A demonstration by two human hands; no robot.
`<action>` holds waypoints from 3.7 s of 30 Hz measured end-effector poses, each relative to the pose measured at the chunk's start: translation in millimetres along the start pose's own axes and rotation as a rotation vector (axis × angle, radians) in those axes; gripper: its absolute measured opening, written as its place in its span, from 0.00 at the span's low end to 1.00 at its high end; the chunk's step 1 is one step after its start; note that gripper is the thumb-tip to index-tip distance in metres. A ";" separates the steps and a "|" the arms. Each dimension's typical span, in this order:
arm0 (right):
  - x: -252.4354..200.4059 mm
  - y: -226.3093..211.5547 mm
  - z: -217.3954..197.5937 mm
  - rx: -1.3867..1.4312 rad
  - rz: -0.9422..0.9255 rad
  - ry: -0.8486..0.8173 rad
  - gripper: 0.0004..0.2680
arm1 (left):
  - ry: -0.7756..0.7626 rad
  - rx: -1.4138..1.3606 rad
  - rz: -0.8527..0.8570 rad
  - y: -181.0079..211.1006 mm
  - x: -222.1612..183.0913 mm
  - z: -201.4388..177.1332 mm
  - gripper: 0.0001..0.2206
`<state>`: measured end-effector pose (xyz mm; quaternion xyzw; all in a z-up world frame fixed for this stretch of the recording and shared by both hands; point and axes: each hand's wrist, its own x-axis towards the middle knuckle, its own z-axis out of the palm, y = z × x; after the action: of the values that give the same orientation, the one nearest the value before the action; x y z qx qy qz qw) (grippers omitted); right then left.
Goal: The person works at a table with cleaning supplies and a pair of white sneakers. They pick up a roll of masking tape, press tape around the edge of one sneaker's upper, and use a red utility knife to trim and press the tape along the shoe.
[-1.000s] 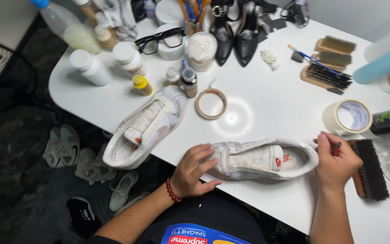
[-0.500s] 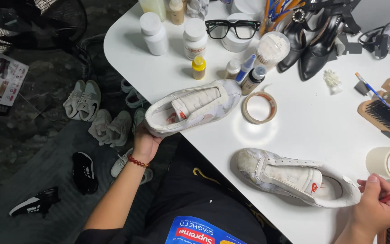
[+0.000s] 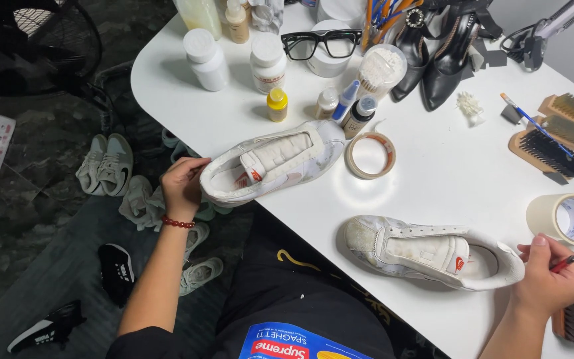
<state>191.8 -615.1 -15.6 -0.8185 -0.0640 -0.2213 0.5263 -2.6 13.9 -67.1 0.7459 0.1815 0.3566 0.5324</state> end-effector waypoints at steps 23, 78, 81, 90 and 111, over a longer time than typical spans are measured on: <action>-4.1 -3.8 -3.7 -0.016 -0.023 -0.028 0.03 | 0.173 -0.041 -0.082 119.5 14.6 -19.2 0.03; 198.5 -242.1 350.9 -0.404 -0.465 -0.283 0.04 | -0.445 -0.036 0.415 152.0 -71.5 155.4 0.08; 197.9 -227.8 363.8 -0.503 -0.364 -0.319 0.04 | -0.455 -0.028 0.424 147.5 -73.2 157.1 0.09; 169.4 -267.9 281.2 -0.340 -0.428 -0.356 0.06 | -0.669 0.029 0.471 164.1 -64.7 153.5 0.35; 36.0 -105.8 18.5 0.195 0.325 -0.166 0.05 | -0.920 -0.392 0.327 172.8 -33.8 215.6 0.41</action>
<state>193.7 -557.0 81.5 -0.7788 0.0047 -0.0579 0.6246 111.9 -214.9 42.6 0.7304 -0.2599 0.0976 0.6240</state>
